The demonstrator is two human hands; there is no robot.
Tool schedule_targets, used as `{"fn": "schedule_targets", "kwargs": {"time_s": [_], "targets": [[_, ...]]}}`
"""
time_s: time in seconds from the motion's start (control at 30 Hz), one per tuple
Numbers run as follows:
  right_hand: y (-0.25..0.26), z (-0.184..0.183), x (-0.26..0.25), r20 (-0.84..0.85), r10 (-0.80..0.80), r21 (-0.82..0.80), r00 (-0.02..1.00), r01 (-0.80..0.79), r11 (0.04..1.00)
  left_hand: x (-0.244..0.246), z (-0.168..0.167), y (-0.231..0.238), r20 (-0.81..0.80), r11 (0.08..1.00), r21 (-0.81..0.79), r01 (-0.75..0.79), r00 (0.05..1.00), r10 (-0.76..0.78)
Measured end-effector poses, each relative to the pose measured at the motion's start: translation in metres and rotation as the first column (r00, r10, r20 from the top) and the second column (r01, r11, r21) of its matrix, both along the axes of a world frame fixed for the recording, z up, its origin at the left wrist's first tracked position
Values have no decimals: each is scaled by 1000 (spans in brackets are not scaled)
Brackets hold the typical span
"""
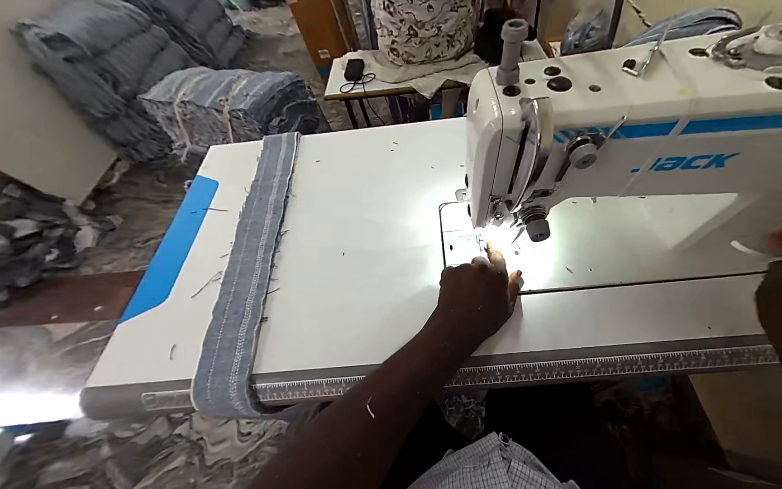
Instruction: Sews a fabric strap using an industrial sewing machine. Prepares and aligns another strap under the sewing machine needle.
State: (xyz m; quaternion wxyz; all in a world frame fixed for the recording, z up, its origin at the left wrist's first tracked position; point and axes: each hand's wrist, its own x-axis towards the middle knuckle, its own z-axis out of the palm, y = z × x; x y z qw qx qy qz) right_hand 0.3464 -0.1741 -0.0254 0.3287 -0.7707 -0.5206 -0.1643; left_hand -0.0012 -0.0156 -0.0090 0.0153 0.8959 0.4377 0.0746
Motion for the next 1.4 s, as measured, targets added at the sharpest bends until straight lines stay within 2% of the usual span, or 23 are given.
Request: {"fn": "schedule_targets", "kwargs": {"time_s": [0.1, 0.23, 0.33, 0.37, 0.43, 0.47, 0.53, 0.6, 0.63, 0.73, 0.77, 0.83, 0.87, 0.9, 0.93, 0.97, 1.0, 1.03, 1.1, 1.13, 1.27, 1.37, 1.4], "targets": [[1, -10, -3, 17, -17, -196, 1000, 20, 980, 0, 0, 4, 11, 1000, -11, 15, 1000, -15], [-3, 1, -2, 83, 1, -110, 997, 8, 994, 0, 3, 4, 16, 999, -28, 21, 1000, -21], [2, 11, -14, 13, -38, -224, 999, 40, 974, 1, 3, 2, 13, 999, -46, 9, 1000, -8], [5, 17, -13, 15, -46, -181, 999, 48, 982, 0, 1, 2, 15, 999, -33, 7, 1000, -6], [6, 28, -29, 87, -73, 42, 994, 70, 997, 0, 2, 3, -2, 998, -58, 8, 1000, -9], [10, 35, -50, 100, -49, 127, 994, 36, 991, 1, 4, 5, -8, 997, -79, 7, 1000, -8], [21, 32, -110, 74, 93, 143, 993, -103, 984, -2, 3, 6, 30, 995, -95, 17, 999, -14], [35, -3, -154, 30, 273, -42, 961, -272, 961, -18, 0, -5, 157, 992, -90, 85, 985, -70], [42, -18, -166, 39, 310, -144, 950, -301, 943, -36, 1, -21, 239, 984, -111, 142, 965, -112], [49, -26, -166, 36, 315, -318, 948, -288, 903, -131, -28, -99, 523, 974, -100, 203, 844, -122], [50, -27, -163, 38, 297, -336, 954, -268, 903, -171, -47, -122, 612, 980, -128, 154, 789, -44], [55, -28, -161, 79, 289, -345, 954, -246, 906, -249, -82, -153, 699, 961, -255, -104, 666, 258], [57, -27, -163, 92, 287, -345, 953, -240, 907, -284, -94, -159, 700, 886, -372, -276, 544, 463], [59, -26, -166, 97, 281, -346, 955, -233, 909, -313, -105, -157, 684, 768, -492, -411, 363, 632], [62, -25, -170, 92, 274, -350, 957, -226, 909, -338, -114, -150, 652, 661, -596, -456, 205, 730], [66, -25, -177, 78, 268, -348, 960, -226, 910, -359, -123, -141, 607, 592, -683, -429, 118, 786], [70, -24, -187, 38, 277, -333, 960, -249, 909, -372, -131, -129, 559, 552, -745, -375, 101, 823], [73, -23, -202, -24, 308, -297, 951, -301, 906, -379, -137, -118, 512, 528, -786, -322, 140, 848], [74, -16, -249, -145, 445, -204, 884, -466, 861, -383, -145, -102, 456, 520, -810, -271, 268, 849], [72, -10, -277, -192, 536, -164, 822, -565, 808, -387, -153, -100, 454, 530, -801, -279, 295, 841], [60, 4, -377, -252, 843, -54, 476, -876, 479, -405, -180, -132, 584, 604, -792, -90, 176, 792], [59, 0, -422, -272, 912, -22, 308, -949, 314, -410, -183, -138, 632, 649, -743, -160, 151, 760], [61, -2, -433, -290, 918, -26, 269, -961, 274, -411, -181, -130, 626, 651, -735, -193, 178, 759]]}}
